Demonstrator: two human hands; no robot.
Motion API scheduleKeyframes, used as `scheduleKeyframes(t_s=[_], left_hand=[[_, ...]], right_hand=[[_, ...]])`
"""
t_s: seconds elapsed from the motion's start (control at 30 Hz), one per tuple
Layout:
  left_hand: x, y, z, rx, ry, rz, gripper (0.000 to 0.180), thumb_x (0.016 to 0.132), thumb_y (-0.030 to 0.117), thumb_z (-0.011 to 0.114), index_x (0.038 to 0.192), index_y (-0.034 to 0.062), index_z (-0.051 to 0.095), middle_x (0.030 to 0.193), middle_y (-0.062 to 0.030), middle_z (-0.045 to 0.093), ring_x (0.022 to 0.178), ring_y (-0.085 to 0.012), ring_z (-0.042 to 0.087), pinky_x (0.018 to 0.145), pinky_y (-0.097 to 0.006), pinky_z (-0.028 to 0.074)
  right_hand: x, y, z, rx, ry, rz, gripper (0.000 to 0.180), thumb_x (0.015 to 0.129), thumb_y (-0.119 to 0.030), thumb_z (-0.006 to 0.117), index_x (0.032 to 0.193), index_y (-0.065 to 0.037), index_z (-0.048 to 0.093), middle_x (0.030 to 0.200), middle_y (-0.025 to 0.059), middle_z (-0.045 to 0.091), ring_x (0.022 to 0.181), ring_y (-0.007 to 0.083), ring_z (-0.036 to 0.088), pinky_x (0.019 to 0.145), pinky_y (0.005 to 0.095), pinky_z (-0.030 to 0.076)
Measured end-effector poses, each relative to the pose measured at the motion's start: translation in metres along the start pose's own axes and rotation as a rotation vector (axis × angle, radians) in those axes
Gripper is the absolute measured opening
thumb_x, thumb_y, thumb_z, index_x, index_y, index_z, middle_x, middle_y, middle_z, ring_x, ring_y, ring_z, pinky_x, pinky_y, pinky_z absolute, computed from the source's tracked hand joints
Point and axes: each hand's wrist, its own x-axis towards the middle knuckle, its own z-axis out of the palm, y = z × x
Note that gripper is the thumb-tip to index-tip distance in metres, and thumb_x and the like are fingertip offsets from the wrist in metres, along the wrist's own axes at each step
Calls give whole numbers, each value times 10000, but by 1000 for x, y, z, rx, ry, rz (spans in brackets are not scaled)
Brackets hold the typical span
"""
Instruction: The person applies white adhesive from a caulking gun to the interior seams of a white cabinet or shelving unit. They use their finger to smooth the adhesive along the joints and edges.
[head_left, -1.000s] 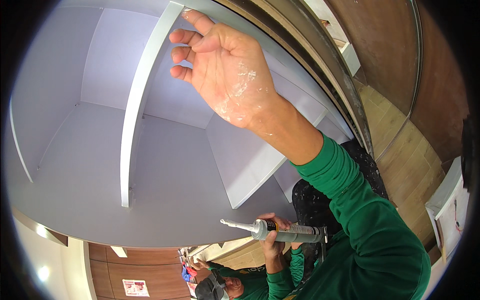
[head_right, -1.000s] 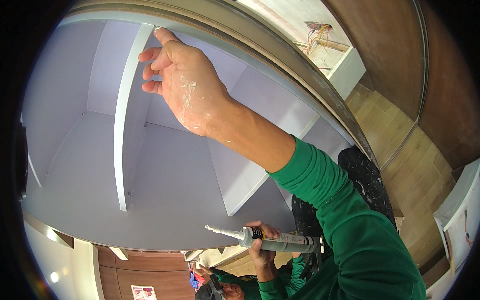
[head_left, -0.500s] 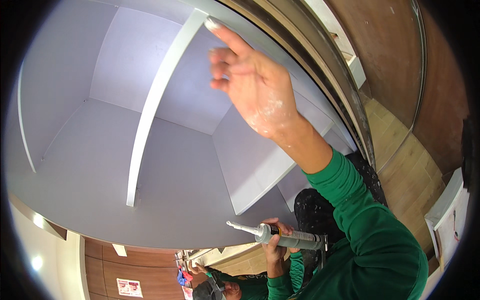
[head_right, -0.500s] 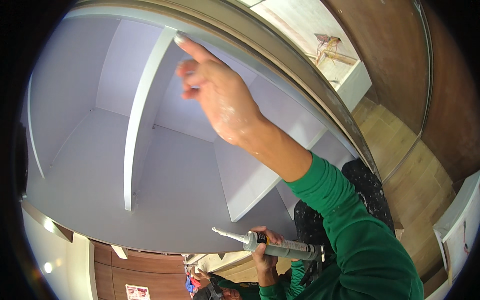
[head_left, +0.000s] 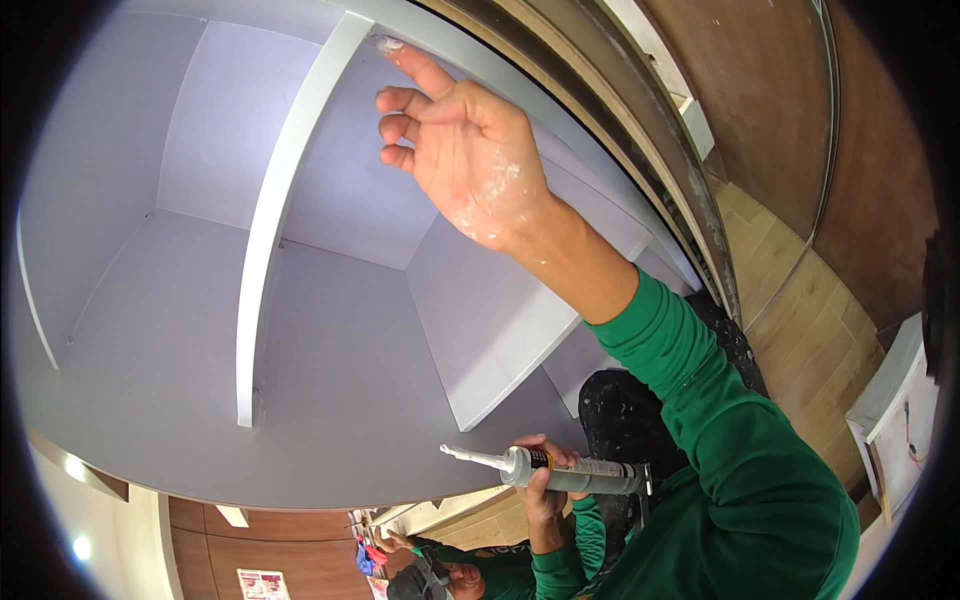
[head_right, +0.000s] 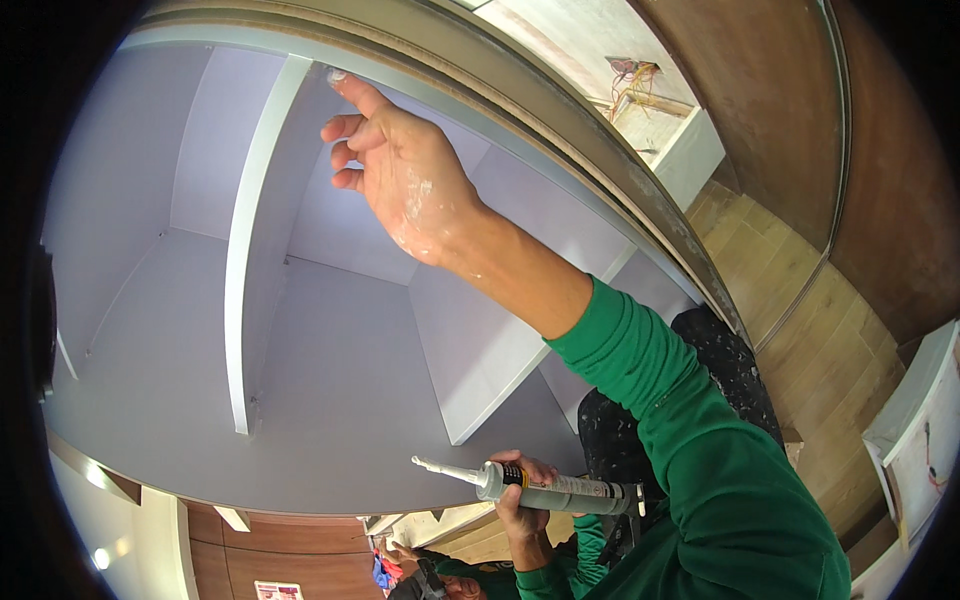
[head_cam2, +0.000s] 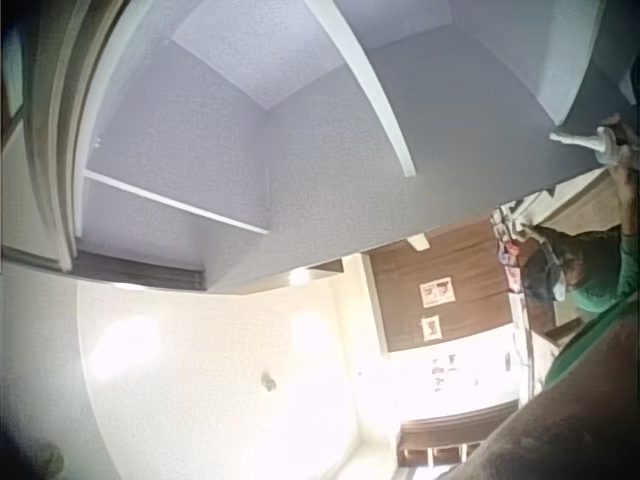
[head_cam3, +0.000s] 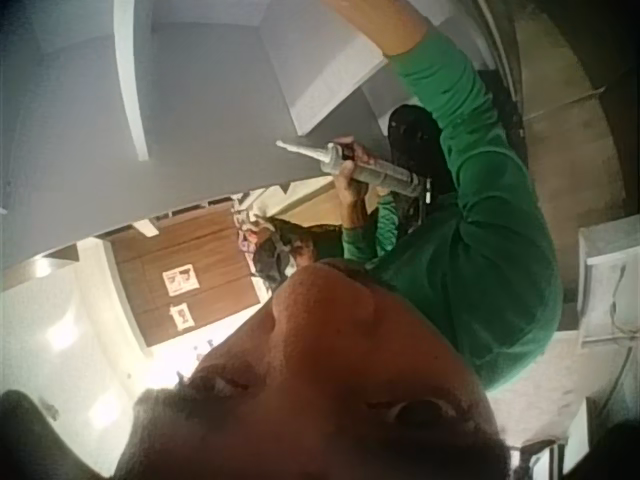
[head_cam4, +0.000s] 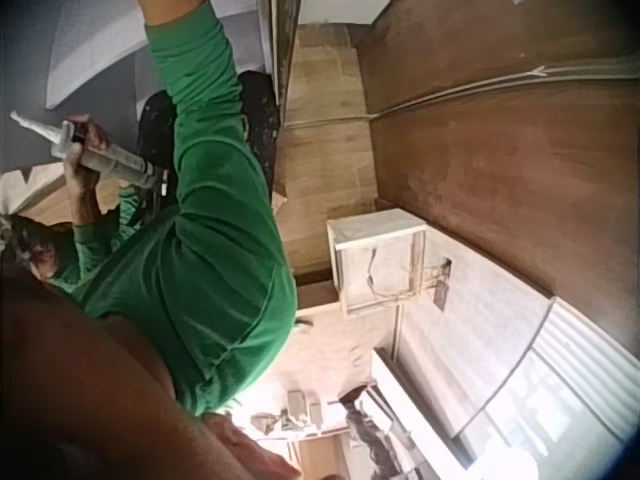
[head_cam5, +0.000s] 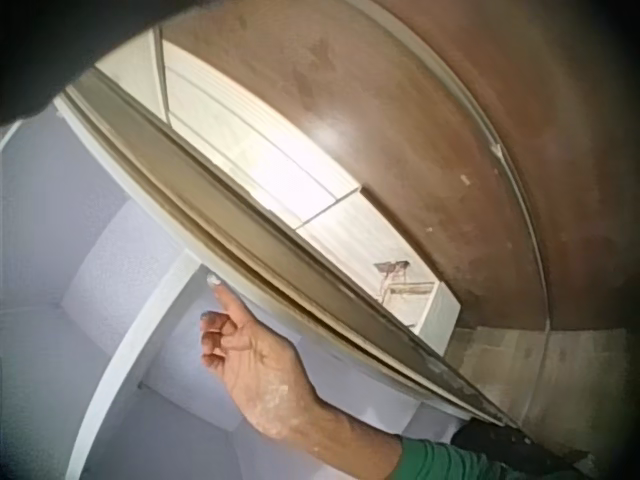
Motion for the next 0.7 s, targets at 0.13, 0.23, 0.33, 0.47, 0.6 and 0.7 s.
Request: scheduleKeyframes(t_s=[0.13, 0.23, 0.33, 0.47, 0.6, 0.7], left_hand=[[0, 1, 1, 0, -6, 7, 568, 872, 359, 755, 1267, 45, 492, 803, -106, 562, 762, -249, 598, 774, -458, 521], [1, 1, 0, -10, -5, -2, 570, 871, 361, 756, 1267, 46, 491, 804, -106, 563, 758, -249, 597, 769, -458, 520], [2, 1, -1, 1, -8, 13, 572, 869, 360, 758, 1267, 45, 493, 804, -105, 565, 760, -249, 600, 770, -459, 522], [1, 2, 1, 12, 1, 18, 574, 873, 358, 763, 1270, 42, 494, 807, -109, 571, 758, -251, 605, 768, -459, 527], [-1, 2, 2, 5, -2, 20, 581, 873, 361, 773, 1269, 40, 495, 805, -109, 574, 752, -250, 608, 767, -460, 532], [2, 0, 5, -11, -11, 20, 586, 871, 366, 778, 1266, 36, 497, 802, -110, 574, 753, -248, 609, 770, -460, 535]], right_hand=[[6, -2, 1, 35, -20, -3, 846, 837, -182, 539, 1608, 27, 263, 1075, 68, 506, 929, 171, 439, 932, 352, 389], [8, 0, 3, 45, -22, 9, 864, 832, -180, 551, 1616, 17, 246, 1067, 62, 509, 925, 168, 445, 920, 351, 393], [11, 2, 3, 64, -43, 15, 878, 829, -174, 556, 1624, 9, 232, 1073, 61, 511, 926, 167, 449, 918, 353, 394], [10, 1, 7, 59, -46, 35, 890, 833, -166, 546, 1637, -5, 202, 1085, 67, 515, 921, 168, 454, 925, 357, 395], [4, -5, 14, 10, -62, 10, 893, 835, -153, 521, 1651, -31, 178, 1103, 74, 514, 918, 173, 463, 934, 368, 397], [-8, -12, 16, 80, -120, -11, 879, 864, -177, 540, 1655, -48, 181, 1083, 79, 524, 928, 189, 480, 942, 377, 399]])
